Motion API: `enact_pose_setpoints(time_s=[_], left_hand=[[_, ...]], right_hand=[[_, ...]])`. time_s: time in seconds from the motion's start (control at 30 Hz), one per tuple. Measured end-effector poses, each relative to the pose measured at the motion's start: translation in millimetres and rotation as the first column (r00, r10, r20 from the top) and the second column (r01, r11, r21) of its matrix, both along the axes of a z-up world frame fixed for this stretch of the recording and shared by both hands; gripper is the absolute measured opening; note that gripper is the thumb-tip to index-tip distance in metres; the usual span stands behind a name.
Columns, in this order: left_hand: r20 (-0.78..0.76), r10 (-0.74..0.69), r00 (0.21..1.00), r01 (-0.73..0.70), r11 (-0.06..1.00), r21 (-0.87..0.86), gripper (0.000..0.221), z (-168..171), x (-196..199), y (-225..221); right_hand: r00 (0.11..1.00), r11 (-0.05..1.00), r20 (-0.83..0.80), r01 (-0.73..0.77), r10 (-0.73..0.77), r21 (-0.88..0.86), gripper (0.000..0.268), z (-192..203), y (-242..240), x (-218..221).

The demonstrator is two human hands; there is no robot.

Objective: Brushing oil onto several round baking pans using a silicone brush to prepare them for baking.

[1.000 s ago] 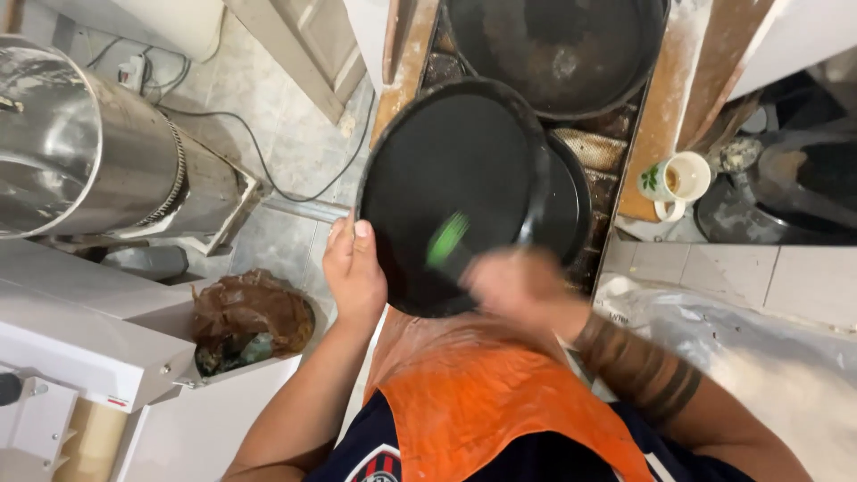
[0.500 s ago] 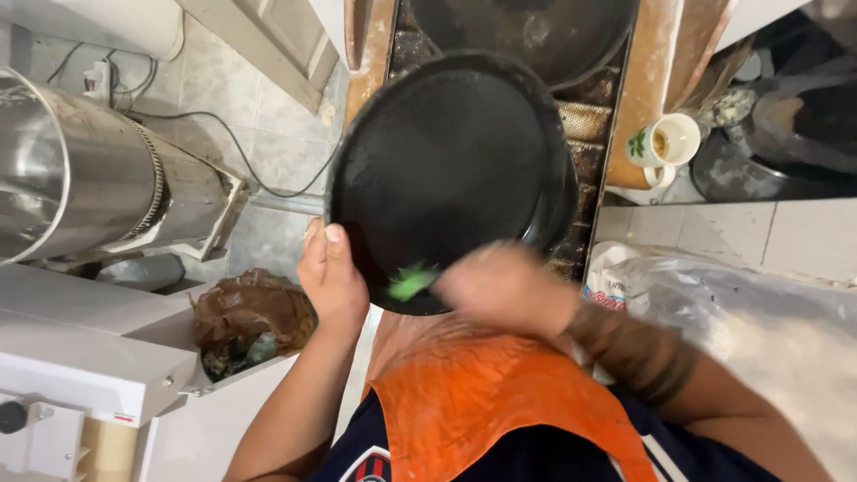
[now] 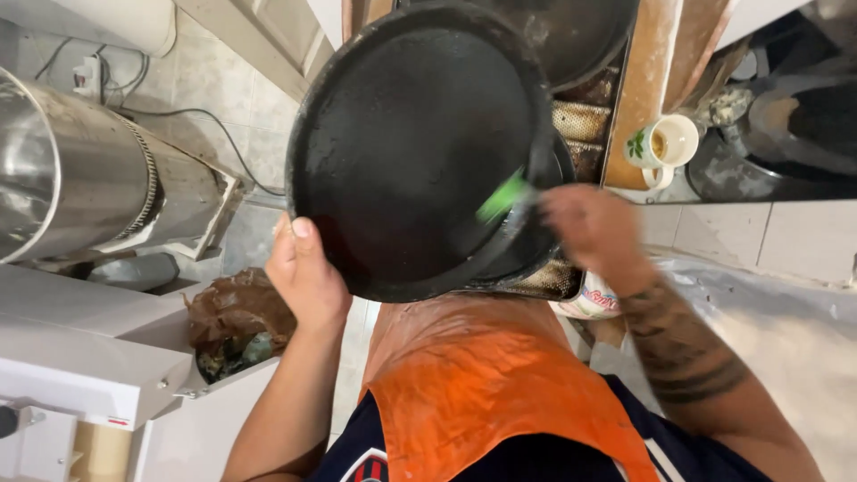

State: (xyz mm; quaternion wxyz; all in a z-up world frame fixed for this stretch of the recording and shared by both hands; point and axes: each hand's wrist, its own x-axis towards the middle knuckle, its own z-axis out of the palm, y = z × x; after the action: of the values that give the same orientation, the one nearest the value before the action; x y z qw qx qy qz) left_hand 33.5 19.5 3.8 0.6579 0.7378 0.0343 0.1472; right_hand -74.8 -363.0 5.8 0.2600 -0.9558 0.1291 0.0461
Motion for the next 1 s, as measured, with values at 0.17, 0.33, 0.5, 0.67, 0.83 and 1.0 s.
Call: enact_pose_setpoints(time_s=[0.17, 0.33, 0.5, 0.67, 0.83, 1.0], left_hand=[[0.091, -0.044, 0.995, 0.041, 0.999, 0.035, 0.032, 20.2, 10.9, -13.4], [0.178, -0.156, 0.972, 0.144, 0.987, 0.078, 0.029, 71.4, 3.6, -50.8], [0.178, -0.170, 0.969, 0.173, 0.985, -0.002, 0.030, 66.1, 3.4, -51.8], [0.172, -0.181, 0.968, 0.180, 0.983, 0.022, 0.030, 61.6, 4.1, -39.6], [0.136, -0.150, 0.979, 0.160, 0.985, -0.069, 0.028, 42.0, -0.7, -49.6], [0.099, -0.173, 0.980, 0.176, 0.984, -0.027, 0.030, 27.9, 3.1, -33.9]], right_hand=[[0.940, 0.941, 0.077, -0.336, 0.334, 0.027, 0.032, 18.3, 58.2, -1.5], [0.879, 0.776, 0.405, -0.433, 0.252, 0.458, 0.032, 78.2, 127.2, 37.7], [0.910, 0.776, 0.228, -0.414, 0.346, 0.477, 0.022, 73.7, 87.2, 31.9], [0.971, 0.995, -0.236, -0.011, 0.033, 0.095, 0.043, 46.7, -11.5, 12.5], [0.908, 0.989, 0.415, -0.107, 0.057, 0.099, 0.033, 33.2, 38.9, 20.6], [0.725, 0.935, 0.640, -0.353, 0.255, 0.027, 0.027, 44.3, 75.6, 25.6]])
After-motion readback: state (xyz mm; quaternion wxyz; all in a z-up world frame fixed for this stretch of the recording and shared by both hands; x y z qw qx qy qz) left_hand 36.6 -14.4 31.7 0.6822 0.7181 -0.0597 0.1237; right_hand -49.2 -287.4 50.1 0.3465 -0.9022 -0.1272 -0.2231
